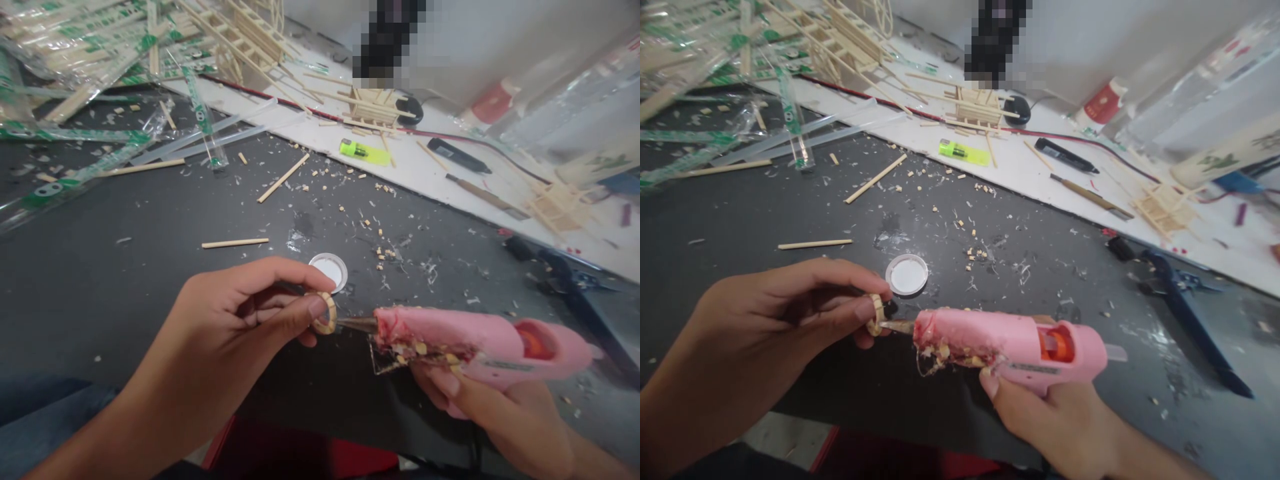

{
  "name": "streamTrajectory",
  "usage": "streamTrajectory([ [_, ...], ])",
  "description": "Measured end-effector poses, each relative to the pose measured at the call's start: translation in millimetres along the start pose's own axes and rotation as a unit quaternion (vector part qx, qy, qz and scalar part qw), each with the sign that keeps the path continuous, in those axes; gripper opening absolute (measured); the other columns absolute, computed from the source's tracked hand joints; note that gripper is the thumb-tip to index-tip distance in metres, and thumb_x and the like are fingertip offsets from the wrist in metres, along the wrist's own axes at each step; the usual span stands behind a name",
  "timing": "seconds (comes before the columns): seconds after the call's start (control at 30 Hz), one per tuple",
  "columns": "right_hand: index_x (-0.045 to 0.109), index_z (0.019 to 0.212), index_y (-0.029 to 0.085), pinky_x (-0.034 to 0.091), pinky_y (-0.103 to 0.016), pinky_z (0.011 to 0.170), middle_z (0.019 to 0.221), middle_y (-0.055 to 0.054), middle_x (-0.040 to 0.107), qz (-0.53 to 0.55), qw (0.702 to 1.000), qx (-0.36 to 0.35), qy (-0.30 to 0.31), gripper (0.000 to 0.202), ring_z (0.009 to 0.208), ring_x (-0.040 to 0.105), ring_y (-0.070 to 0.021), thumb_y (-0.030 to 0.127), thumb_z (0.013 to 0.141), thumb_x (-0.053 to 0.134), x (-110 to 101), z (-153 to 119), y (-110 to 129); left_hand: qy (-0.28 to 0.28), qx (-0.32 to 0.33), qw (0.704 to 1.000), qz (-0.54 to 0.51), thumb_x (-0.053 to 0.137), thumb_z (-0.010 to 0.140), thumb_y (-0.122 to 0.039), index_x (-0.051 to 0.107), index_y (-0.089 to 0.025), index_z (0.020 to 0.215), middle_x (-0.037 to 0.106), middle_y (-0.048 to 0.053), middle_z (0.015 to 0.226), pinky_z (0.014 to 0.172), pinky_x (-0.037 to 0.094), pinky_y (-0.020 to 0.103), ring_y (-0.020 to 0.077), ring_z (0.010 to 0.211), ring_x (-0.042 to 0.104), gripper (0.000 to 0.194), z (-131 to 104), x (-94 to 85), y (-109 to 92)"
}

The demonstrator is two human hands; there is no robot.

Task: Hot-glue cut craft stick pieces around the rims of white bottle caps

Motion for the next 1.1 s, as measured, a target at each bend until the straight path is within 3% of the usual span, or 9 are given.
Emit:
streamTrajectory([
  [0.17,0.037,0.062,0.022,0.022,-0.027,0.048,0.058,0.004,0.033,0.011,1.0,0.006,-0.002,0.067,0.054,0.028,-0.0116,0.079,0.096,0.042,0.0,-0.1,0.1,-0.038,0.017,0.999,0.028,0.077,0.085,-0.041,0.083,-0.025,0.099,0.073,-0.002,0.057,0.056,0.061,0.025,0.021,0.066,0.076,0.022,4.1,3.4,-2.3],
  [0.3,0.035,0.061,0.023,0.021,-0.029,0.049,0.058,0.004,0.032,0.019,0.999,0.034,0.006,0.069,0.054,0.027,-0.0122,0.084,0.093,0.043,1.6,-1.2,0.6,-0.043,0.024,0.998,0.029,0.076,0.085,-0.044,0.083,-0.025,0.101,0.073,-0.002,0.057,0.056,0.061,0.026,0.022,0.067,0.076,0.026,7.0,4.8,-4.4],
  [0.5,0.034,0.06,0.023,0.021,-0.028,0.048,0.056,0.004,0.031,0.01,0.999,0.032,0.003,0.071,0.053,0.027,-0.012,0.086,0.092,0.041,1.1,-0.5,3.3,-0.009,0.015,1.0,-0.002,0.077,0.085,-0.027,0.083,-0.028,0.09,0.075,-0.006,0.058,0.056,0.061,0.019,0.0154,0.06,0.076,0.007,1.8,1.2,0.0],
  [0.6,0.035,0.06,0.023,0.022,-0.027,0.047,0.056,0.004,0.032,-0.001,1.0,0.007,-0.004,0.069,0.053,0.028,-0.0117,0.082,0.095,0.041,0.2,0.1,2.6,0.007,0.011,1.0,-0.019,0.076,0.087,-0.019,0.082,-0.031,0.085,0.076,-0.011,0.06,0.057,0.059,0.012,0.0093,0.058,0.075,0.013,-0.2,0.1,1.1],
  [0.87,0.039,0.062,0.022,0.025,-0.025,0.045,0.057,0.005,0.033,-0.007,0.999,-0.046,-0.025,0.064,0.051,0.029,-0.011,0.074,0.1,0.041,2.8,3.2,8.8,0.006,0.032,0.999,-0.016,0.076,0.087,-0.015,0.082,-0.033,0.086,0.079,-0.012,0.065,0.058,0.056,0.004,0.0052,0.059,0.075,0.019,-0.5,-1.7,0.1],
  [1.1,0.037,0.061,0.023,0.028,-0.026,0.047,0.056,0.003,0.035,-0.002,0.999,0.001,-0.044,0.063,0.052,0.032,-0.0117,0.074,0.096,0.045,2.7,1.6,-3.9,-0.028,0.042,0.999,-0.004,0.08,0.084,-0.016,0.083,-0.035,0.082,0.078,-0.011,0.074,0.057,0.055,0.003,0.0035,0.055,0.071,0.02,-2.2,-5.3,1.1],
])
Point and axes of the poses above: each hand's wrist, its own z-axis towards the middle knuckle, its own x-axis out of the palm, y = z × x, the point moved 4 cm from there along z, towards the middle knuckle
